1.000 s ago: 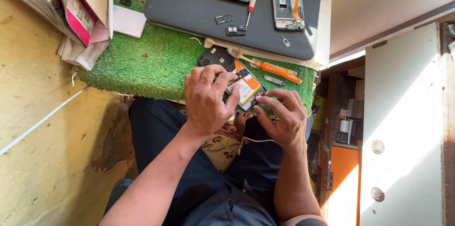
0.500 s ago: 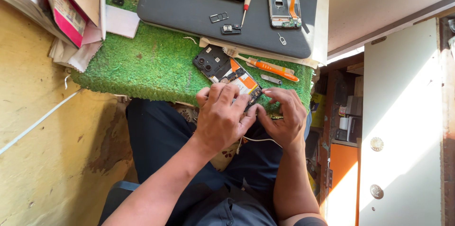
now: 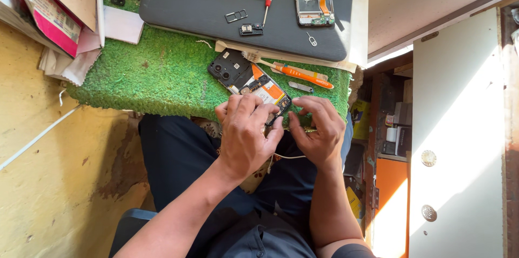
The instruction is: The person is repairing a disassembled smartphone. They connect a ribbon cable to the motherboard, plug in a charging cable to test the device, and then disconnect it. They also handle a small black component and a battery.
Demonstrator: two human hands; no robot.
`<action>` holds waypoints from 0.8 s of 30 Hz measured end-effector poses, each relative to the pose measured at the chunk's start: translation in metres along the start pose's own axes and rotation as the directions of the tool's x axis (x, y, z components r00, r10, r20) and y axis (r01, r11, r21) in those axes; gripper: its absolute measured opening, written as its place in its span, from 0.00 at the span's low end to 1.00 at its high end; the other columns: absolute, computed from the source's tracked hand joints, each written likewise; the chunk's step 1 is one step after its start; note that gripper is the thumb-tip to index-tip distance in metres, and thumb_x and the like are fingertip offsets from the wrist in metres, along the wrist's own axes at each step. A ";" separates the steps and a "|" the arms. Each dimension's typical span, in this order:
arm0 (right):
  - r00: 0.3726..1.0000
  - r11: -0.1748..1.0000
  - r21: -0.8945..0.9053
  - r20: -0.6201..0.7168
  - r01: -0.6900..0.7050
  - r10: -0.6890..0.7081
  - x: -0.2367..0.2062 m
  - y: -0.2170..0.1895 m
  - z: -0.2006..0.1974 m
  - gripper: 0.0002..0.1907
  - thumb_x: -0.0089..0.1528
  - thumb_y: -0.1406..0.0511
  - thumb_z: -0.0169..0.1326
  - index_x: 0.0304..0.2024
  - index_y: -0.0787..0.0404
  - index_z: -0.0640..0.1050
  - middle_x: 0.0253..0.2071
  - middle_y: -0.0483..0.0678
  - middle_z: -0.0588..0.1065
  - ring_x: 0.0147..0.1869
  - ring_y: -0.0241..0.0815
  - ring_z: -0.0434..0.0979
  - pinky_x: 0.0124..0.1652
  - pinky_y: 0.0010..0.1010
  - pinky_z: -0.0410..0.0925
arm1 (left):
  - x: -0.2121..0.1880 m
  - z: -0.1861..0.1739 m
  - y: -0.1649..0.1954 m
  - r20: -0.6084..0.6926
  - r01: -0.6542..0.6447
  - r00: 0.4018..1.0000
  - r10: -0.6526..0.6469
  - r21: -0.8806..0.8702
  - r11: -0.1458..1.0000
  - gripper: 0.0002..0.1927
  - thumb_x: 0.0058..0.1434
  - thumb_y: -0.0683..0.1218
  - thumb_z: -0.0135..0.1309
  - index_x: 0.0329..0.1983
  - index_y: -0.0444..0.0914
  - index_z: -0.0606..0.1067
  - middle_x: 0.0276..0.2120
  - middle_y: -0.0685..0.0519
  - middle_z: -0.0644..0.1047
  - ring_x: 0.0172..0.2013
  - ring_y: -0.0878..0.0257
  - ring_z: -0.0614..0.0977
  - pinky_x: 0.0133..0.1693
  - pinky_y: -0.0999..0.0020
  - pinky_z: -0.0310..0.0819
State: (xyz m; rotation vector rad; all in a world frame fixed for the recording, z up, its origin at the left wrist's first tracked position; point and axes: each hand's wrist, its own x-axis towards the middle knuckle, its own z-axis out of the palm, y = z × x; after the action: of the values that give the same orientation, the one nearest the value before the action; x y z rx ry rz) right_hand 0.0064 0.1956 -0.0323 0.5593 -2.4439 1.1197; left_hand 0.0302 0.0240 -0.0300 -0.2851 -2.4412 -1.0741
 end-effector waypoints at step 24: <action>0.997 0.991 -0.109 0.023 0.072 -0.070 0.002 -0.003 0.002 0.12 0.56 0.72 0.67 0.42 0.58 0.83 0.48 0.49 0.81 0.43 0.46 0.80 0.42 0.34 0.72 | 0.005 -0.007 0.006 0.030 -0.023 0.999 0.019 0.151 0.988 0.07 0.58 0.45 0.64 0.38 0.41 0.81 0.38 0.53 0.75 0.45 0.56 0.74 0.51 0.54 0.57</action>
State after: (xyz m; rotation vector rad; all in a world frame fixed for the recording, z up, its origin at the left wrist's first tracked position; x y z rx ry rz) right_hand 0.0060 0.1925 -0.0308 0.6199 -2.4633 0.9497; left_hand 0.0302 0.0228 -0.0189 -0.2779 -2.5235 -0.8758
